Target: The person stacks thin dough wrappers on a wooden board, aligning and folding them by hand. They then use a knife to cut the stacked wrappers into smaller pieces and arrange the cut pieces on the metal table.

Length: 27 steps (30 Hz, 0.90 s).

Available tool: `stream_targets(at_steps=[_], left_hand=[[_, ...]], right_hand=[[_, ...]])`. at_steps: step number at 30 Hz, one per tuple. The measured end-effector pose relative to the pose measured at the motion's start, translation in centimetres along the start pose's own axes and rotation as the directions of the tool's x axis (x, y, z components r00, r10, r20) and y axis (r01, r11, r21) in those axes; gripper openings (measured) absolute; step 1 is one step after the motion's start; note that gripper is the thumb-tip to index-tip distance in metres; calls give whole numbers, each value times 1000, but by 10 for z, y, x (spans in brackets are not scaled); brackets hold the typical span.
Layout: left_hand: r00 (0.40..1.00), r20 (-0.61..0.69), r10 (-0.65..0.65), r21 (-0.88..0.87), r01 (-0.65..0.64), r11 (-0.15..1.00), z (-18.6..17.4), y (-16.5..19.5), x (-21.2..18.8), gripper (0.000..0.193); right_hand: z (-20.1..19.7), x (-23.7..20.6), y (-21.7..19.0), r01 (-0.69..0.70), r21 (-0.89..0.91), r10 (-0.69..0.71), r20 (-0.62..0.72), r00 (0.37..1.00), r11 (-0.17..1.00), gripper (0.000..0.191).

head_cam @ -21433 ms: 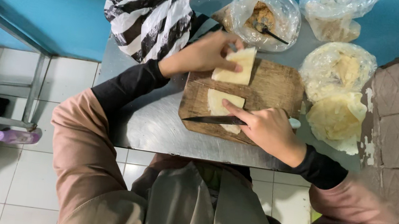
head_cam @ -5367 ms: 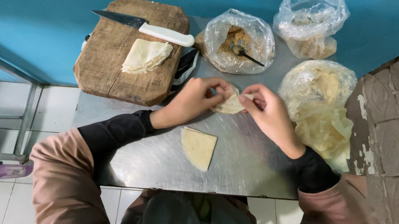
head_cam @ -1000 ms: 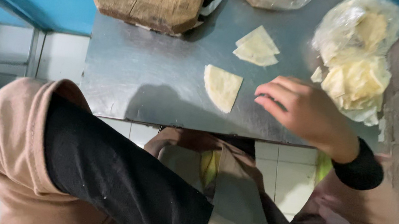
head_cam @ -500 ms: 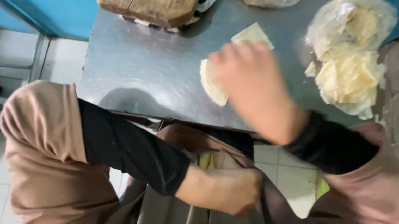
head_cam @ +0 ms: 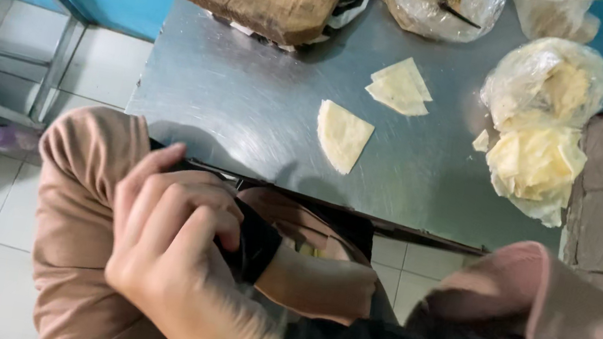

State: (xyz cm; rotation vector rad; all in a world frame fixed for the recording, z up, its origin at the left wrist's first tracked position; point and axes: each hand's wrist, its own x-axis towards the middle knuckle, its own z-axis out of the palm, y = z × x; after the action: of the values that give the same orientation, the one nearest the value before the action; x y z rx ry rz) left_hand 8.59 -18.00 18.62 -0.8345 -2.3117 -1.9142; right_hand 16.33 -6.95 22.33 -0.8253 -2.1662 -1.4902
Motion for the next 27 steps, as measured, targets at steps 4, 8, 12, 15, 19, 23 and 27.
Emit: stream_targets(at_steps=[4,8,12,15,19,23,27], left_hand=[[972,-33,233,83,-230,970,0,-2,-5,39],[929,-16,368,112,-364,924,1,13,3,32],[872,60,486,216,-486,847,-1,38,24,49],[803,218,554,143,-588,796,-16,28,27,45],[839,53,542,210,-540,815,-12,-10,2,50],[825,114,553,219,-564,796,-16,-16,-4,52],[961,6,277,170,-274,947,0,-3,-9,43]], right_hand=[[0,-6,3,-21,-5,21,12,1000,1000,12],[-1,-10,3,-33,-15,33,-3,999,999,12],[-3,-8,4,-46,-14,46,-14,999,999,13],[-3,-7,4,-49,-25,49,-13,999,998,13],[-2,-7,4,-53,-36,52,-31,998,998,13],[-1,-2,4,-50,-40,49,-25,998,998,13],[1,3,2,-50,-40,48,-41,998,998,13]])
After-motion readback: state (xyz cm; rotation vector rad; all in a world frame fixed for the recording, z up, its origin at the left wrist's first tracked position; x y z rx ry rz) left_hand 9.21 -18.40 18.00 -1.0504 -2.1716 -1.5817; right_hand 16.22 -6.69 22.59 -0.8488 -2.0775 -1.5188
